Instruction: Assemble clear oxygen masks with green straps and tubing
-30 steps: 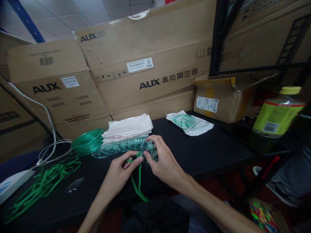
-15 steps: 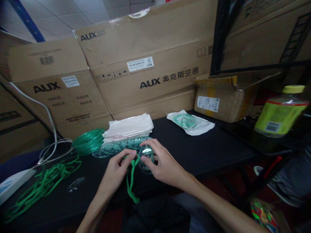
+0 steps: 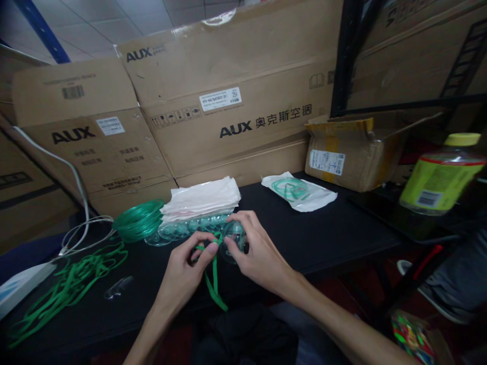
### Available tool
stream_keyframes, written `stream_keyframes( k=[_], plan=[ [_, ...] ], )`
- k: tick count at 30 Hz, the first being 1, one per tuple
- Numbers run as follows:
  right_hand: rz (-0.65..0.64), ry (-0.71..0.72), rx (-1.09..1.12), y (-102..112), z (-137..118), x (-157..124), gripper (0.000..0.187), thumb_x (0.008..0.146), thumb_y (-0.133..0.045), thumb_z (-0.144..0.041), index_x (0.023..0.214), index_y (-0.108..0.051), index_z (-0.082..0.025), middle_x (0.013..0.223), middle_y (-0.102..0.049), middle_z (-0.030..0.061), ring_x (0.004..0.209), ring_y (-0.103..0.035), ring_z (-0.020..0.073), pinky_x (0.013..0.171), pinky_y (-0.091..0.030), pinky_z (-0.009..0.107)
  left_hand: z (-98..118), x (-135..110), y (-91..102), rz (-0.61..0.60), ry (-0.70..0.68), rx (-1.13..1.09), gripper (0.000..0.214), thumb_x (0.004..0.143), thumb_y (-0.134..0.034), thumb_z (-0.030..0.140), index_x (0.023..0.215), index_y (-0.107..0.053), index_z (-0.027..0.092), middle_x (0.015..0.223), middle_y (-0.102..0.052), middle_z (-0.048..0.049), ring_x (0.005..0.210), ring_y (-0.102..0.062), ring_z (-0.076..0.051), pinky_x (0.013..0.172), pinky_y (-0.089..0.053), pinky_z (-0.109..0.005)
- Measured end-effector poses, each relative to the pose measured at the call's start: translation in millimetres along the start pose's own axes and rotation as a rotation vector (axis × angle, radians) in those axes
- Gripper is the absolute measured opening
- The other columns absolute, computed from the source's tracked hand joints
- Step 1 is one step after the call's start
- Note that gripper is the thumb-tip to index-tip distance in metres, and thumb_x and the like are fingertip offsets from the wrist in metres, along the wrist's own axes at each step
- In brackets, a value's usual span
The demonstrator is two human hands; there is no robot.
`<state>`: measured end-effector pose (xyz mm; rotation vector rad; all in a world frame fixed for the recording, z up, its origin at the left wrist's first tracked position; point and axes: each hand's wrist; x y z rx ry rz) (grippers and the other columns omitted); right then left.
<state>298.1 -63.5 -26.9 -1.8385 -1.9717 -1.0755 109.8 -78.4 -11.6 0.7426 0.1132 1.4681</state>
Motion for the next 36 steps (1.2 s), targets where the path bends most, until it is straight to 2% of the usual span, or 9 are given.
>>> stream_keyframes(
  k=[5, 8, 12, 16, 21, 23, 27, 32, 36],
  plan=[
    [-0.018, 0.004, -0.026, 0.4, -2.2, -0.7, 0.03, 0.094, -0.059, -0.019, 0.122, -0.054, -0.024, 0.121, -0.051, 0.0084, 0.113, -0.058, 0.0219, 0.099, -0.052, 0.038, -4.9, 1.8, -1.2, 0.047, -0.037, 0.056, 0.029, 0.095, -0.056, 0.041, 0.081, -0.065, 0.018, 0.074, -0.055, 0.0027, 0.062, -0.04, -0.011, 0.059, -0.034, -0.022],
    [-0.059, -0.006, -0.005, 1.1, -3.1, -2.1, 0.033, 0.093, -0.061, -0.019, 0.125, -0.053, -0.025, 0.122, -0.049, 0.0083, 0.108, -0.06, 0.0206, 0.094, -0.054, 0.036, -7.6, 2.4, 0.5, 0.036, -0.025, 0.062, 0.024, 0.093, -0.053, 0.033, 0.076, -0.061, 0.018, 0.068, -0.049, 0.0043, 0.06, -0.039, -0.011, 0.058, -0.032, -0.022],
    [-0.091, 0.0, 0.004, 1.5, -3.2, -2.5, 0.04, 0.09, -0.065, -0.018, 0.127, -0.053, -0.026, 0.126, -0.048, 0.0088, 0.115, -0.058, 0.0218, 0.097, -0.054, 0.036, -8.1, 2.5, 1.4, -0.018, -0.005, 0.045, 0.011, 0.087, -0.051, 0.023, 0.084, -0.061, 0.019, 0.064, -0.041, 0.007, 0.058, -0.038, -0.011, 0.056, -0.03, -0.022],
    [-0.102, 0.038, -0.015, 0.4, -2.4, -1.2, 0.043, 0.087, -0.068, -0.016, 0.127, -0.053, -0.026, 0.128, -0.047, 0.0088, 0.122, -0.054, 0.0228, 0.104, -0.051, 0.037, -7.3, 2.5, 1.9, -0.03, -0.029, 0.066, 0.015, 0.087, -0.047, 0.019, 0.089, -0.062, 0.02, 0.063, -0.039, 0.0075, 0.056, -0.038, -0.011, 0.057, -0.03, -0.022],
    [-0.085, 0.025, -0.039, -1.4, 1.0, -0.4, 0.045, 0.085, -0.069, -0.014, 0.126, -0.054, -0.025, 0.124, -0.048, 0.0081, 0.118, -0.056, 0.0218, 0.102, -0.051, 0.036, -5.3, 3.1, 1.6, -0.01, -0.032, 0.142, 0.018, 0.089, -0.048, 0.023, 0.086, -0.065, 0.02, 0.061, -0.041, 0.0066, 0.055, -0.038, -0.011, 0.057, -0.03, -0.023],
    [-0.074, 0.007, -0.023, -1.9, 2.4, -0.5, 0.043, 0.086, -0.068, -0.015, 0.126, -0.053, -0.025, 0.122, -0.049, 0.0076, 0.114, -0.057, 0.0211, 0.099, -0.052, 0.035, -3.7, 3.5, 0.0, -0.015, -0.015, 0.176, 0.019, 0.091, -0.053, 0.031, 0.084, -0.066, 0.019, 0.061, -0.043, 0.0062, 0.055, -0.039, -0.011, 0.056, -0.03, -0.023],
    [-0.051, 0.035, -0.045, -2.1, 1.7, -0.3, 0.036, 0.088, -0.065, -0.014, 0.121, -0.054, -0.023, 0.117, -0.051, 0.0072, 0.109, -0.059, 0.0205, 0.096, -0.053, 0.034, -2.4, 3.8, -3.2, -0.075, 0.01, 0.176, 0.035, 0.095, -0.055, 0.048, 0.079, -0.066, 0.018, 0.068, -0.055, 0.004, 0.06, -0.044, -0.011, 0.059, -0.033, -0.022],
    [-0.043, 0.075, -0.107, -2.2, -1.6, -0.2, 0.032, 0.087, -0.064, -0.01, 0.115, -0.052, -0.022, 0.115, -0.051, 0.0079, 0.11, -0.058, 0.0217, 0.097, -0.052, 0.036, -4.8, 4.3, -3.8, -0.09, 0.005, 0.179, 0.039, 0.097, -0.052, 0.049, 0.076, -0.064, 0.018, 0.064, -0.05, 0.0046, 0.058, -0.041, -0.011, 0.058, -0.032, -0.023],
    [-0.027, 0.088, -0.137, -3.8, -1.5, -0.2, 0.03, 0.087, -0.062, -0.008, 0.112, -0.05, -0.023, 0.113, -0.051, 0.0083, 0.108, -0.058, 0.0219, 0.097, -0.052, 0.037, -3.0, 4.6, -4.0, -0.092, 0.003, 0.148, 0.037, 0.097, -0.052, 0.047, 0.076, -0.064, 0.018, 0.066, -0.053, 0.0038, 0.058, -0.041, -0.011, 0.058, -0.032, -0.023]
  ],
)
Point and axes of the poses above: each hand's wrist, its own x-axis towards the middle knuckle, its own y-axis out of the back of the hand, z = x × y
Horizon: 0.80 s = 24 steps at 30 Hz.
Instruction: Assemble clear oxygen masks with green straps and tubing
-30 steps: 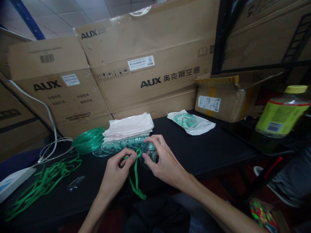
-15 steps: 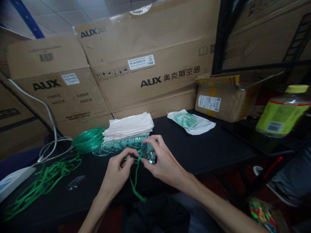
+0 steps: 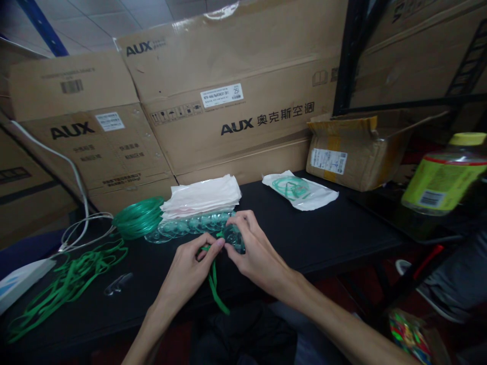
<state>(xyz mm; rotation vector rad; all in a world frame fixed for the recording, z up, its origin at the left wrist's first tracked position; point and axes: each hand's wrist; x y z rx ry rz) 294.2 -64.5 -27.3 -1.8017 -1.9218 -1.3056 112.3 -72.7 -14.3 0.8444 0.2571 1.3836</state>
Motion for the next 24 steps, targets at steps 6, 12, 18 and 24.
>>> stream_keyframes(
  k=[6, 12, 18, 24],
  plan=[
    [0.011, 0.002, -0.015, -1.9, -1.7, 1.3, 0.03, 0.086, -0.061, -0.007, 0.109, -0.05, -0.023, 0.111, -0.052, 0.008, 0.105, -0.06, 0.0222, 0.094, -0.053, 0.037, 4.0, -2.5, 0.4, -0.048, -0.015, -0.085, 0.034, 0.096, -0.053, 0.039, 0.07, -0.059, 0.017, 0.063, -0.048, 0.0045, 0.058, -0.038, -0.01, 0.055, -0.03, -0.021],
    [0.065, -0.092, -0.016, -2.4, 2.5, 1.2, 0.028, 0.085, -0.061, -0.009, 0.106, -0.051, -0.023, 0.107, -0.054, 0.0067, 0.1, -0.061, 0.0221, 0.091, -0.054, 0.036, 3.4, -5.7, 0.5, -0.153, -0.01, -0.128, 0.023, 0.087, -0.055, 0.024, 0.065, -0.058, 0.017, 0.063, -0.049, 0.0044, 0.06, -0.04, -0.01, 0.055, -0.03, -0.021],
    [0.034, -0.04, -0.021, -1.5, 2.9, 1.5, 0.031, 0.084, -0.063, -0.008, 0.108, -0.052, -0.023, 0.109, -0.054, 0.0067, 0.102, -0.062, 0.022, 0.091, -0.055, 0.035, 2.7, -2.3, 0.5, -0.079, 0.037, -0.069, 0.036, 0.093, -0.054, 0.037, 0.064, -0.059, 0.016, 0.059, -0.046, 0.0043, 0.057, -0.037, -0.01, 0.055, -0.029, -0.022],
    [-0.004, 0.036, -0.01, -0.8, 0.0, 0.4, 0.03, 0.088, -0.059, -0.007, 0.113, -0.052, -0.023, 0.112, -0.055, 0.0083, 0.106, -0.061, 0.0217, 0.095, -0.054, 0.036, 1.2, -3.2, -0.1, -0.046, 0.011, -0.046, 0.038, 0.096, -0.052, 0.047, 0.074, -0.062, 0.018, 0.06, -0.043, 0.006, 0.057, -0.034, -0.01, 0.055, -0.027, -0.022]
  ],
)
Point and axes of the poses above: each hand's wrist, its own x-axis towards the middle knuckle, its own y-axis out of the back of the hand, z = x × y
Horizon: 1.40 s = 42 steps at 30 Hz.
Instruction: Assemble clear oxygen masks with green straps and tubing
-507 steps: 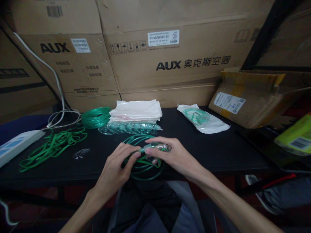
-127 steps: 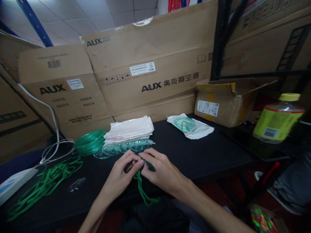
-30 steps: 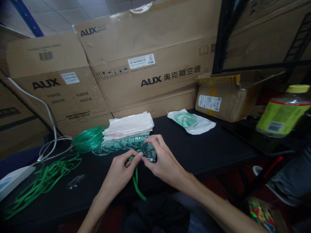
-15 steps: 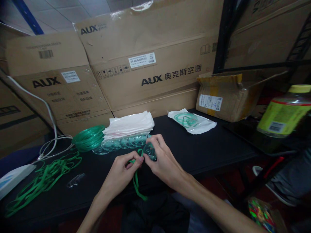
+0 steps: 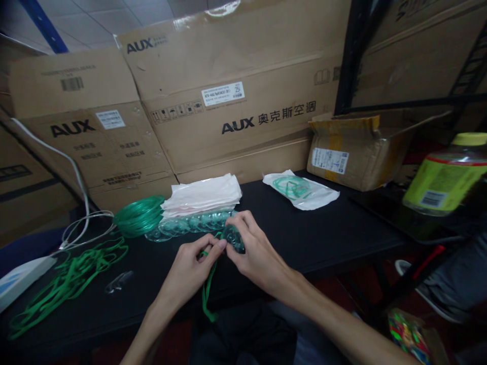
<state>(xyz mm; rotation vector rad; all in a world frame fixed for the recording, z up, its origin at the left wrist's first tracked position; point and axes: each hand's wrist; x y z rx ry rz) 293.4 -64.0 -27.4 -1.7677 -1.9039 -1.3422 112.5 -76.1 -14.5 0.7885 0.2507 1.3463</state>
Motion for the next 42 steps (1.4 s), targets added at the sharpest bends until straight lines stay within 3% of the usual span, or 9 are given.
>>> stream_keyframes(
  k=[8, 13, 17, 22, 29, 32, 37, 39, 42],
  plan=[
    [0.036, -0.073, -0.007, -1.3, 2.1, 1.3, 0.027, 0.086, -0.062, -0.01, 0.108, -0.053, -0.024, 0.109, -0.056, 0.0067, 0.102, -0.063, 0.0219, 0.089, -0.054, 0.035, 0.0, -3.1, 1.0, -0.065, -0.065, 0.004, 0.034, 0.097, -0.05, 0.038, 0.069, -0.05, 0.019, 0.058, -0.039, 0.0063, 0.056, -0.037, -0.01, 0.055, -0.028, -0.022],
    [0.157, -0.2, -0.068, -1.0, 9.3, 2.2, 0.025, 0.086, -0.063, -0.017, 0.108, -0.053, -0.022, 0.103, -0.058, 0.0063, 0.091, -0.063, 0.0218, 0.08, -0.054, 0.034, 2.0, -6.8, 1.1, -0.154, -0.144, 0.017, 0.029, 0.087, -0.052, 0.02, 0.06, -0.042, 0.019, 0.055, -0.035, 0.0065, 0.053, -0.035, -0.009, 0.054, -0.027, -0.022],
    [0.157, -0.235, -0.053, -0.9, 12.9, 2.1, 0.024, 0.085, -0.065, -0.022, 0.107, -0.053, -0.023, 0.1, -0.059, 0.0053, 0.087, -0.063, 0.0218, 0.077, -0.053, 0.034, 7.5, -7.3, 1.1, -0.088, -0.123, -0.017, 0.032, 0.087, -0.054, 0.025, 0.058, -0.044, 0.019, 0.053, -0.036, 0.0063, 0.052, -0.035, -0.009, 0.053, -0.028, -0.023],
    [0.128, -0.243, 0.024, -4.3, 15.9, -0.4, 0.027, 0.086, -0.065, -0.027, 0.111, -0.054, -0.024, 0.105, -0.06, 0.0069, 0.09, -0.065, 0.0229, 0.078, -0.055, 0.035, 12.3, -10.8, 35.3, 0.25, -0.056, -0.113, 0.034, 0.089, -0.055, 0.035, 0.059, -0.047, 0.019, 0.054, -0.041, 0.0052, 0.052, -0.038, -0.01, 0.051, -0.032, -0.021],
    [0.094, -0.255, 0.032, -5.6, 18.0, -0.7, 0.029, 0.086, -0.066, -0.032, 0.111, -0.055, -0.022, 0.103, -0.061, 0.0074, 0.087, -0.066, 0.0236, 0.075, -0.056, 0.036, -7.1, -28.3, 152.0, 1.01, 0.164, 0.124, 0.028, 0.084, -0.06, 0.041, 0.068, -0.054, 0.02, 0.054, -0.043, 0.0063, 0.05, -0.039, -0.01, 0.047, -0.032, -0.02],
    [0.092, -0.258, 0.024, -5.8, 18.0, -1.0, 0.029, 0.086, -0.066, -0.031, 0.111, -0.055, -0.023, 0.103, -0.062, 0.0073, 0.086, -0.067, 0.0234, 0.074, -0.056, 0.035, -35.3, -34.9, 190.7, 1.106, 0.396, 0.472, 0.029, 0.086, -0.057, 0.042, 0.074, -0.066, 0.017, 0.059, -0.053, 0.0035, 0.059, -0.047, -0.013, 0.061, -0.037, -0.024],
    [0.066, -0.273, 0.047, -6.5, 18.3, -1.2, 0.029, 0.087, -0.065, -0.032, 0.112, -0.055, -0.023, 0.104, -0.062, 0.0075, 0.086, -0.066, 0.023, 0.074, -0.056, 0.035, -90.6, -48.4, 217.9, 0.723, 0.742, 0.759, 0.04, 0.088, -0.052, 0.048, 0.089, -0.077, 0.016, 0.065, -0.063, -0.0107, 0.072, -0.06, -0.031, 0.067, -0.04, -0.037],
    [0.058, -0.271, 0.058, -6.3, 17.8, -0.9, 0.029, 0.087, -0.065, -0.031, 0.112, -0.055, -0.023, 0.104, -0.061, 0.0075, 0.088, -0.066, 0.0232, 0.077, -0.055, 0.036, -105.5, -52.1, 220.2, 0.613, 0.802, 0.756, 0.046, 0.087, -0.052, 0.053, 0.098, -0.078, 0.016, 0.069, -0.066, -0.0136, 0.077, -0.064, -0.036, 0.066, -0.043, -0.039],
    [0.045, -0.273, 0.065, -6.0, 16.9, -0.7, 0.03, 0.086, -0.066, -0.031, 0.112, -0.055, -0.023, 0.104, -0.061, 0.0068, 0.09, -0.065, 0.0232, 0.079, -0.055, 0.036, -115.5, -55.4, 221.6, 0.574, 0.766, 0.788, 0.047, 0.085, -0.055, 0.053, 0.107, -0.075, 0.016, 0.074, -0.067, -0.013, 0.085, -0.067, -0.04, 0.068, -0.048, -0.041]
  ],
)
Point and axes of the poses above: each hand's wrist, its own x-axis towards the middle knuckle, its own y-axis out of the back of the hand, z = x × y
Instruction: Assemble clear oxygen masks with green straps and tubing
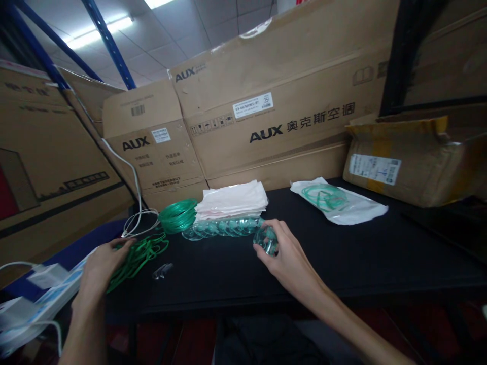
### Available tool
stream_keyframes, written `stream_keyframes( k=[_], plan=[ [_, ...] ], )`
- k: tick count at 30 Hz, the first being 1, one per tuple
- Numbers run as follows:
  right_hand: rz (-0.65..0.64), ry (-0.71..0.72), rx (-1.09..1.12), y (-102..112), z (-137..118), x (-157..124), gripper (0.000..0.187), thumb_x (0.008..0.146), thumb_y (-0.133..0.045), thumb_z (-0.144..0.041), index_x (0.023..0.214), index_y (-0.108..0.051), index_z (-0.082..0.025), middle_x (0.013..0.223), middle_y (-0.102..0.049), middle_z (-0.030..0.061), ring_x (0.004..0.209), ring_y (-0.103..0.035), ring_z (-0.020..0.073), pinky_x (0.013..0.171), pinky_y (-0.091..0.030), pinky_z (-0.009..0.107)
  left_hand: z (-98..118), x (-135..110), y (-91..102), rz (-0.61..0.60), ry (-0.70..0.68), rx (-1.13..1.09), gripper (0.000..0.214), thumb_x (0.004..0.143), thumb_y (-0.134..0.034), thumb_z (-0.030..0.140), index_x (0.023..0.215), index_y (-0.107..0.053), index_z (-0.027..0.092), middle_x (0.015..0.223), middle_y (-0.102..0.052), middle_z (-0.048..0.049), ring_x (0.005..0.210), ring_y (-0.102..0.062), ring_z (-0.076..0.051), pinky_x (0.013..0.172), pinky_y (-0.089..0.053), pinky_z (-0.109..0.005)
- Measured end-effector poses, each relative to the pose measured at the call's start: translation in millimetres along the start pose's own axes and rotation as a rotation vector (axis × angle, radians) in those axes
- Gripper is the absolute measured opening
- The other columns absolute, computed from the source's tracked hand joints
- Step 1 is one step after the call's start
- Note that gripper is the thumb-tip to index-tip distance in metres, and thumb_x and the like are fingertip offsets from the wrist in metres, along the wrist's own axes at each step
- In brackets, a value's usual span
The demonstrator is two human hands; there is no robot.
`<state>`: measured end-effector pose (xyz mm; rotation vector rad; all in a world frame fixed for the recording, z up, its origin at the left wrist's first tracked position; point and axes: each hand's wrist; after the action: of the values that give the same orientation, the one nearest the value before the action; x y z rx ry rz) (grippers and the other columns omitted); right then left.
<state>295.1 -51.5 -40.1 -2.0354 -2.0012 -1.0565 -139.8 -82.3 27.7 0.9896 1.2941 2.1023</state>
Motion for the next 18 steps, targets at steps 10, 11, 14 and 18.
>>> stream_keyframes(
  k=[10, 11, 14, 18],
  plan=[
    [-0.064, -0.085, 0.179, -1.0, -3.3, 0.3, 0.035, 0.086, -0.068, -0.04, 0.115, -0.058, -0.022, 0.114, -0.059, 0.0087, 0.096, -0.065, 0.0225, 0.074, -0.059, 0.033, 83.4, -71.2, 11.4, 0.272, -0.493, -0.368, 0.033, 0.093, -0.054, 0.037, 0.118, -0.068, 0.02, 0.121, -0.069, -0.0103, 0.112, -0.065, -0.034, 0.101, -0.05, -0.053],
    [-0.068, -0.111, 0.242, -0.4, -3.9, 0.3, 0.035, 0.087, -0.069, -0.042, 0.114, -0.059, -0.022, 0.113, -0.06, 0.0084, 0.098, -0.065, 0.0226, 0.076, -0.059, 0.032, 101.8, -90.1, 8.1, 0.189, -0.641, -0.475, 0.029, 0.096, -0.054, 0.037, 0.115, -0.069, 0.022, 0.117, -0.07, -0.0076, 0.108, -0.066, -0.029, 0.101, -0.052, -0.048],
    [-0.102, -0.226, 0.473, 4.0, -7.4, -1.1, 0.036, 0.088, -0.069, -0.049, 0.109, -0.061, -0.021, 0.107, -0.065, 0.0062, 0.103, -0.065, 0.0221, 0.084, -0.057, 0.033, 150.5, -144.7, -7.9, -0.062, -1.03, -0.572, 0.021, 0.097, -0.058, 0.031, 0.115, -0.069, 0.028, 0.116, -0.07, -0.0034, 0.109, -0.065, -0.022, 0.098, -0.053, -0.04],
    [-0.151, -0.434, 0.769, 13.3, -12.4, -5.7, 0.04, 0.088, -0.069, -0.055, 0.107, -0.069, -0.02, 0.11, -0.068, 0.0064, 0.108, -0.064, 0.0221, 0.087, -0.056, 0.032, 181.8, -182.2, -29.3, -0.092, -1.199, -0.545, 0.039, 0.086, -0.075, 0.029, 0.124, -0.066, 0.027, 0.124, -0.065, -0.0076, 0.114, -0.06, -0.026, 0.096, -0.052, -0.045]
  ],
)
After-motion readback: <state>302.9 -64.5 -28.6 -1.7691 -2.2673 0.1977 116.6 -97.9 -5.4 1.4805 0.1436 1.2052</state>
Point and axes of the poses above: each hand's wrist, its own x-axis towards the middle knuckle, its own y-axis out of the back of the hand, z = x × y
